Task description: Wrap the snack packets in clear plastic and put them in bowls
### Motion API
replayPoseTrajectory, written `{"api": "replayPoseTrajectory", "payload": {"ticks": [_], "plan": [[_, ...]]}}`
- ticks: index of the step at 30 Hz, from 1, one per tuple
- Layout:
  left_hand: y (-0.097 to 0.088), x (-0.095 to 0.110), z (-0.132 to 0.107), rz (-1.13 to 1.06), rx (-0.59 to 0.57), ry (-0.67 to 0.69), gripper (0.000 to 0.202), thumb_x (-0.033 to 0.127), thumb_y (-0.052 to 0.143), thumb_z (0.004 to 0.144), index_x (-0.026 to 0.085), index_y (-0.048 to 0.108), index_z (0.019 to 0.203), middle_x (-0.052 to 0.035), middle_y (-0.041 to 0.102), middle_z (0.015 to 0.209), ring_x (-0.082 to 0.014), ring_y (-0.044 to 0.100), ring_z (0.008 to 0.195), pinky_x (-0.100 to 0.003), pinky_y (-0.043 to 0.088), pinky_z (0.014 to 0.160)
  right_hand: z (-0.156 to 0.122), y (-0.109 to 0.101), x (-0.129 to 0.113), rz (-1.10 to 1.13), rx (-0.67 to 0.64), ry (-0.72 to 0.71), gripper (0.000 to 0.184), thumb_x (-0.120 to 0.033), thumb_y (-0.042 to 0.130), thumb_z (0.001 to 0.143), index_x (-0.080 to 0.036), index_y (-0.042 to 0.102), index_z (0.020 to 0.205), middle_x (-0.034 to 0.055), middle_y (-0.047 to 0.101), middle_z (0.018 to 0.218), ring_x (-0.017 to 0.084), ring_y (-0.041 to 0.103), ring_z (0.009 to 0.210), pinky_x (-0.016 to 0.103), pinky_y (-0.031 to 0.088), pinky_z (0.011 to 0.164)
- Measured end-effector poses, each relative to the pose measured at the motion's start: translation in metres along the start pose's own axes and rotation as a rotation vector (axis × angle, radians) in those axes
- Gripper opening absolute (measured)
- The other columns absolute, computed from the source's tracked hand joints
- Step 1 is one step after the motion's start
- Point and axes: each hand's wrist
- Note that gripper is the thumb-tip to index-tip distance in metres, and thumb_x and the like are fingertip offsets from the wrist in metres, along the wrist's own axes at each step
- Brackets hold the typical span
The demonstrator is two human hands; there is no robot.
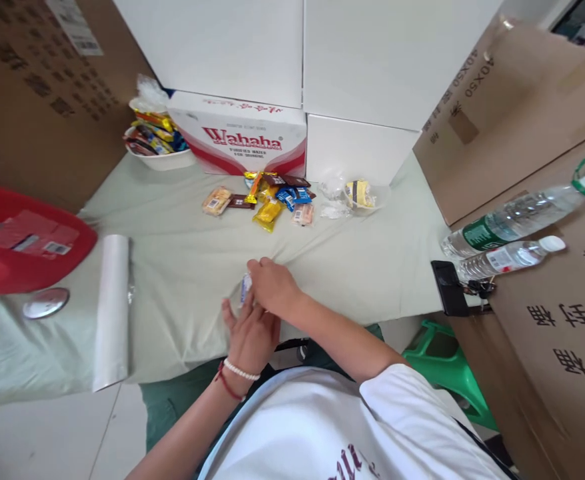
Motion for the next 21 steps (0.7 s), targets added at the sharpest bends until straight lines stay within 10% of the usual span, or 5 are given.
{"api": "replayPoseTrajectory", "payload": {"ticks": [8, 13, 16, 21], "plan": [[-0.041, -0.06, -0.036, 0.072, 0.3, 0.003, 0.026, 0.013, 0.069, 0.086, 0.019, 0.07, 0.111, -0.0164, 0.072, 0.131, -0.0345, 0.044, 0.15, -0.061, 0.027, 0.124, -0.018, 0.022, -0.017, -0.108, 0.127, -0.127, 0.043, -0.049, 0.064, 0.097, -0.012, 0.063, 0.118, 0.0149, 0.061, 0.117, 0.032, 0.052, 0.112, 0.046, 0.049, 0.09], [-0.03, -0.089, -0.025, 0.051, 0.36, -0.107, 0.016, 0.013, 0.069, 0.085, 0.021, 0.071, 0.099, -0.0141, 0.072, 0.126, -0.0367, 0.051, 0.145, -0.063, 0.037, 0.117, -0.021, 0.02, -0.005, -0.045, 0.127, -0.078, 0.024, -0.029, 0.065, 0.096, -0.015, 0.065, 0.115, 0.0145, 0.065, 0.118, 0.03, 0.054, 0.112, 0.046, 0.048, 0.091], [-0.016, -0.093, -0.016, 0.0, 0.319, -0.082, 0.013, 0.013, 0.066, 0.087, 0.02, 0.07, 0.097, -0.0133, 0.074, 0.118, -0.0351, 0.057, 0.138, -0.058, 0.046, 0.111, -0.022, 0.001, 0.046, 0.253, 0.202, 0.002, 0.026, -0.02, 0.058, 0.096, -0.018, 0.065, 0.122, 0.012, 0.068, 0.123, 0.026, 0.059, 0.112, 0.043, 0.048, 0.098], [-0.001, -0.09, -0.016, -0.002, 0.206, -0.077, 0.019, 0.013, 0.061, 0.089, 0.018, 0.069, 0.105, -0.0134, 0.076, 0.113, -0.0282, 0.071, 0.114, -0.045, 0.054, 0.1, -0.016, -0.09, 0.207, 0.655, 0.589, 0.362, 0.035, -0.027, 0.045, 0.099, -0.023, 0.06, 0.131, 0.006, 0.071, 0.113, 0.019, 0.066, 0.09, 0.031, 0.052, 0.078]]}}
Point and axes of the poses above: each hand's wrist, its own z-axis towards the middle knuckle, its own y-axis out of the palm, x = y × z
